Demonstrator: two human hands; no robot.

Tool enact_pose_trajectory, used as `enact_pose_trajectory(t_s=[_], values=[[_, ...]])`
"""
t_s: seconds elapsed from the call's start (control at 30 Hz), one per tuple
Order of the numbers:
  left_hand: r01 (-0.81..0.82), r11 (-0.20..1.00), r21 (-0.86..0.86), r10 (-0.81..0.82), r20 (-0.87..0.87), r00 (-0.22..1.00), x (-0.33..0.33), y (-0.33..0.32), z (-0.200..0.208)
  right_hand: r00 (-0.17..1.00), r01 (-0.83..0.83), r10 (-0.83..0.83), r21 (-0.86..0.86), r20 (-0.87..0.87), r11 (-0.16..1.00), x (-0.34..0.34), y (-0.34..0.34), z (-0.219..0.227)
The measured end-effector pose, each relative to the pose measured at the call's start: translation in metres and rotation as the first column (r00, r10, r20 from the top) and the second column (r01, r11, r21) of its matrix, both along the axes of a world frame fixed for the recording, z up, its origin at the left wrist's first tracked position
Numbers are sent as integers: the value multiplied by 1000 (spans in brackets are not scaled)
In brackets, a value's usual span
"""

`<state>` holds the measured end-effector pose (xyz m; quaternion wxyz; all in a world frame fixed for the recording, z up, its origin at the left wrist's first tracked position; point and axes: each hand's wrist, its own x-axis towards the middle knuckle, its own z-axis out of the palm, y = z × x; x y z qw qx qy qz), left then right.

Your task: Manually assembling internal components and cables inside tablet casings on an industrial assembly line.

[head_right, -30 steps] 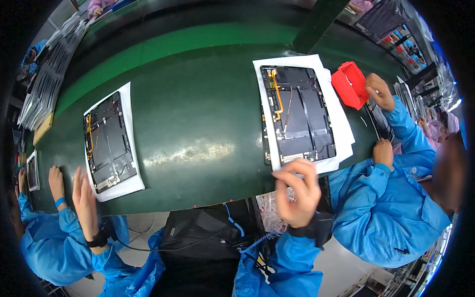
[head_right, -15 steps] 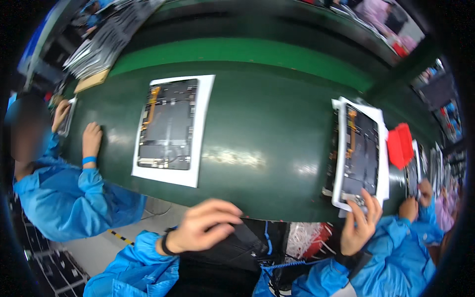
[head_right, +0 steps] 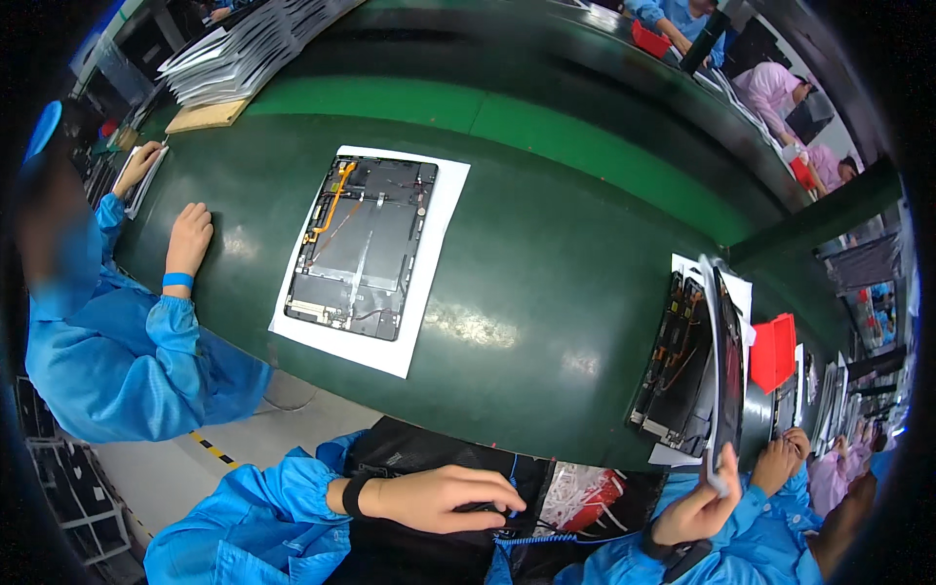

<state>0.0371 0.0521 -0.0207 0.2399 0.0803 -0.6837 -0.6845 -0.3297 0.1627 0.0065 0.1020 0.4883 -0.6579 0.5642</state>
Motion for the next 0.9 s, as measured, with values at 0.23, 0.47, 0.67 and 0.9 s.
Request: enact_pose_trajectory(t_s=[0.23,0.47,0.67,0.9], values=[[-23,691,722,169,-130,977,-12,-33,3,901,-267,360,346,-243,900,158,-12,-3],[-426,819,385,412,121,903,41,-28,0,581,-789,765,424,277,445,207,-27,46],[-477,777,411,410,243,879,71,1,7,765,-558,642,451,-45,696,164,-91,62],[-638,761,-122,593,530,606,96,16,22,773,-535,635,535,-4,654,185,-155,12]])
